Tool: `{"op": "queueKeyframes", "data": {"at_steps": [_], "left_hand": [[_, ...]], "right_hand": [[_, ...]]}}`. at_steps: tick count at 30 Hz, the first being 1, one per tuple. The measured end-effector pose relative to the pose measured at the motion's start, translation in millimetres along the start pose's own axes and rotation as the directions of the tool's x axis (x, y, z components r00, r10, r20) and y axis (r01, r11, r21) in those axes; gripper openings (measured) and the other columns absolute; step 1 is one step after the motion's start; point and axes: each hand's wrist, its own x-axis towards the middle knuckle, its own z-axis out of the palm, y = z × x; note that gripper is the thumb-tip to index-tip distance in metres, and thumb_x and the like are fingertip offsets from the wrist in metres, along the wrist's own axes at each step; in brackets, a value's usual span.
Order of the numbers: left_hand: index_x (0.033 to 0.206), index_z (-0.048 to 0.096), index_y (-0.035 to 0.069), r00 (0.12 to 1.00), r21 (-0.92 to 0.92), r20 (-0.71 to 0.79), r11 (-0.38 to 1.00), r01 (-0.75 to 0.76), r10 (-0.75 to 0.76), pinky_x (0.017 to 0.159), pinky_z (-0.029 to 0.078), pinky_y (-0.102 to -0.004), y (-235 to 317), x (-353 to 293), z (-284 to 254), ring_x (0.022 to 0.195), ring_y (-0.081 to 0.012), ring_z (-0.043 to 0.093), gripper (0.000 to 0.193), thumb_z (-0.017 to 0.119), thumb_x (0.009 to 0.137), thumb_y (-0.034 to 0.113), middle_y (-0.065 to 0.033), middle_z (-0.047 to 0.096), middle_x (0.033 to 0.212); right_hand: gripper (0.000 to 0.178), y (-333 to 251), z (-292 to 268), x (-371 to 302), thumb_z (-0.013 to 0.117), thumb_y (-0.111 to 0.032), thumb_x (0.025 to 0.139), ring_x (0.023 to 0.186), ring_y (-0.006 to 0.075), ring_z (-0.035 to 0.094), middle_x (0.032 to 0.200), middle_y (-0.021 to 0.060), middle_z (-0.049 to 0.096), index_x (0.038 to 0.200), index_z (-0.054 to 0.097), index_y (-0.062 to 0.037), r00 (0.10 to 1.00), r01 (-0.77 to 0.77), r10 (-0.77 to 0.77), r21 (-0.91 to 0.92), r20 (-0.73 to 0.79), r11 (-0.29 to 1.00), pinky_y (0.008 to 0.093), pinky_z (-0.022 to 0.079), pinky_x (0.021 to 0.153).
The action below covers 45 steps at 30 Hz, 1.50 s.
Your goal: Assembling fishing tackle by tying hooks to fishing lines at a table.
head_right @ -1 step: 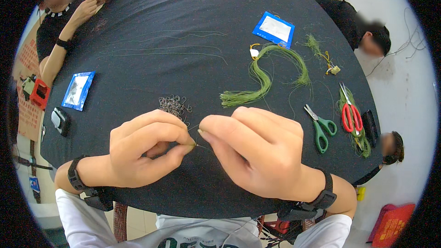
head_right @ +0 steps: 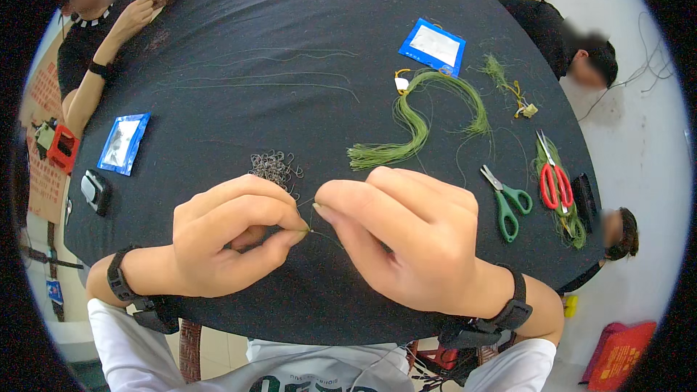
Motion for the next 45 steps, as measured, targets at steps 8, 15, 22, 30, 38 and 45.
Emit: {"op": "queueKeyframes", "data": {"at_steps": [8, 15, 22, 30, 38, 45], "left_hand": [[0.088, 0.064, 0.0, 1.0, -0.01, 0.01, 1.0, -0.01, 0.01, 0.041, 0.031, -0.017, -1.3, 0.2, -0.8, 0.048, -0.0013, 0.041, 0.021, 0.068, 0.069, -0.008, -0.0074, 0.062, 0.087], [0.087, 0.063, 0.001, 0.998, -0.022, 0.005, 0.998, 0.056, -0.056, 0.042, 0.029, -0.0169, -1.5, 0.8, -0.1, 0.049, -0.0006, 0.038, 0.019, 0.067, 0.07, -0.009, -0.006, 0.061, 0.087], [0.086, 0.063, 0.002, 0.99, -0.073, -0.006, 0.988, 0.138, -0.138, 0.043, 0.027, -0.0168, 0.1, -0.4, -0.7, 0.049, 0.0, 0.036, 0.019, 0.067, 0.071, -0.009, -0.0051, 0.061, 0.086], [0.085, 0.063, 0.001, 0.994, -0.109, 0.023, 0.988, 0.11, -0.108, 0.042, 0.026, -0.0169, 1.8, 0.8, -1.9, 0.048, 0.0005, 0.035, 0.017, 0.067, 0.071, -0.008, -0.0054, 0.061, 0.086], [0.086, 0.063, 0.0, 0.995, -0.146, -0.016, 0.985, 0.093, -0.097, 0.043, 0.027, -0.0159, 2.2, -1.7, -1.6, 0.05, 0.0003, 0.037, 0.016, 0.066, 0.072, -0.009, -0.0078, 0.061, 0.086], [0.087, 0.063, -0.001, 0.996, -0.102, -0.069, 0.994, 0.049, -0.057, 0.043, 0.029, -0.0153, 3.0, -0.9, -2.3, 0.051, -0.0004, 0.039, 0.016, 0.065, 0.073, -0.008, -0.0083, 0.061, 0.087]], "right_hand": [[0.018, 5.4, 1.9, 0.5, 0.071, 0.003, 0.068, 0.048, 0.0192, 0.051, 0.06, 0.006, 0.053, 0.084, 0.066, -0.0027, 1.0, -0.004, 0.004, 0.057, -0.006, 0.998, 0.0287, 0.039, 0.043], [0.021, 9.0, 2.5, -2.9, 0.071, 0.003, 0.063, 0.044, 0.0177, 0.048, 0.056, 0.0045, 0.048, 0.083, 0.066, -0.0021, 0.993, 0.111, -0.107, 0.07, -0.059, 0.991, 0.0274, 0.035, 0.04], [0.021, 5.5, -0.4, -3.2, 0.071, 0.004, 0.064, 0.042, 0.0168, 0.046, 0.056, 0.0042, 0.048, 0.084, 0.065, -0.0018, 0.995, 0.097, -0.094, 0.081, -0.04, 0.992, 0.0265, 0.034, 0.04], [0.013, 9.1, 3.3, -0.2, 0.067, 0.005, 0.074, 0.043, 0.0096, 0.046, 0.063, 0.0041, 0.056, 0.084, 0.064, -0.0027, 0.997, -0.08, 0.076, 0.177, 0.029, 0.981, 0.0237, 0.034, 0.041], [0.012, 13.2, 15.4, -6.2, 0.066, 0.004, 0.075, 0.045, 0.0118, 0.05, 0.066, 0.0056, 0.061, 0.085, 0.066, -0.0035, 0.97, -0.241, 0.203, 0.416, 0.135, 0.877, 0.0229, 0.036, 0.042], [0.014, 11.4, 18.6, -7.5, 0.072, -0.004, 0.067, 0.047, 0.0151, 0.049, 0.059, 0.0019, 0.053, 0.081, 0.067, -0.0054, 0.992, 0.067, -0.089, 0.228, 0.086, 0.971, 0.0266, 0.038, 0.042]]}}
